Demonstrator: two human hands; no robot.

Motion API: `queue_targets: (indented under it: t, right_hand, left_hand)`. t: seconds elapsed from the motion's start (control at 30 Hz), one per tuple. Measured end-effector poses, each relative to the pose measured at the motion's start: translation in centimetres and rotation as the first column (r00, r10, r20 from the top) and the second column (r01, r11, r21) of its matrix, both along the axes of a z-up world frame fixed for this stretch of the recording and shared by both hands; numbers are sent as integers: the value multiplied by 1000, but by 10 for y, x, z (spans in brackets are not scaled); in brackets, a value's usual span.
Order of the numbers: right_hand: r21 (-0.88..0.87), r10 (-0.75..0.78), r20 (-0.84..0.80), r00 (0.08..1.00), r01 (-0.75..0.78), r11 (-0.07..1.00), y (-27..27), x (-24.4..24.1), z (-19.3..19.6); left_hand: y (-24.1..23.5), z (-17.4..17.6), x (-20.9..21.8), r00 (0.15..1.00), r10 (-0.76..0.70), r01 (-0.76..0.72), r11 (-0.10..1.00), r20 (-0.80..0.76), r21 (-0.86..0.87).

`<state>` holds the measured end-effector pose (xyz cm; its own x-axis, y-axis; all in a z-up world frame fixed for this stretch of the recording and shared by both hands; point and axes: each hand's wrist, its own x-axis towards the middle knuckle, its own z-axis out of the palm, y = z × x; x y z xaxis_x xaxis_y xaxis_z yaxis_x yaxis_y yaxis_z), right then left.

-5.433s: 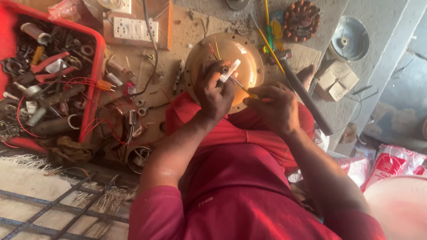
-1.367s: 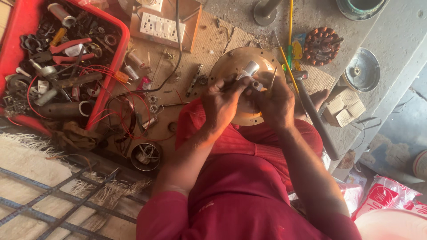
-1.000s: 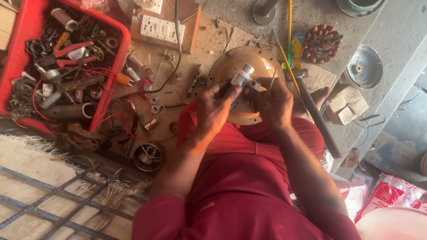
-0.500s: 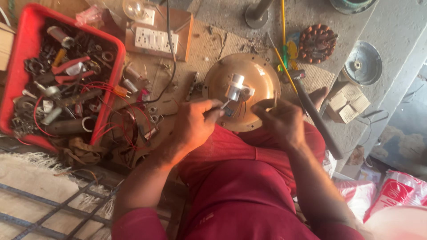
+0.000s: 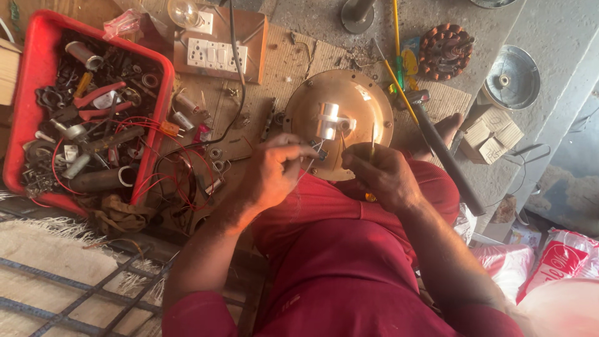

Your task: The person sits on the floor and uses a screwdriver to manipulate wires and components inside a ceiling fan housing. They attach a white plastic connector to the wires and secure it with screws.

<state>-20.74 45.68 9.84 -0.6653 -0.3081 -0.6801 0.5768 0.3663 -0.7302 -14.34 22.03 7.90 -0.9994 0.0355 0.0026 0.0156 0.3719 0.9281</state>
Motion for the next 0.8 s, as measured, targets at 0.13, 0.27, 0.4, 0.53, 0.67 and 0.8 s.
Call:
queue_targets:
  t: [0.13,0.27,0.4,0.53,0.67,0.8]
  right_hand:
    - [-137,-107,141,984,126,982,1,8,-10]
    - [-6,-24,-96,995,24,1000,7,11,-13]
    - [141,19,-245,969,16,990,10,13,-10]
    - [178,-10,-283,959,63,982,10,16,-12]
    - [123,-88,-255,963,123,985,10,18,-13]
    - [80,-70,-370,926,106,991,13,21,-13]
  left_hand:
    - [14,-1,-2,998,-24,18,991,-49,-131]
    - [19,4,-5,977,-4,-30,987,-214,-157]
    - [21,11,-8,962,-55,42,998,-266,-53]
    - [40,7,-14,961,-114,148,982,-252,119]
    - [55,1,-15,955,-11,-90,941,296,325]
    - [56,-3,-15,992,-38,-21,890,120,455]
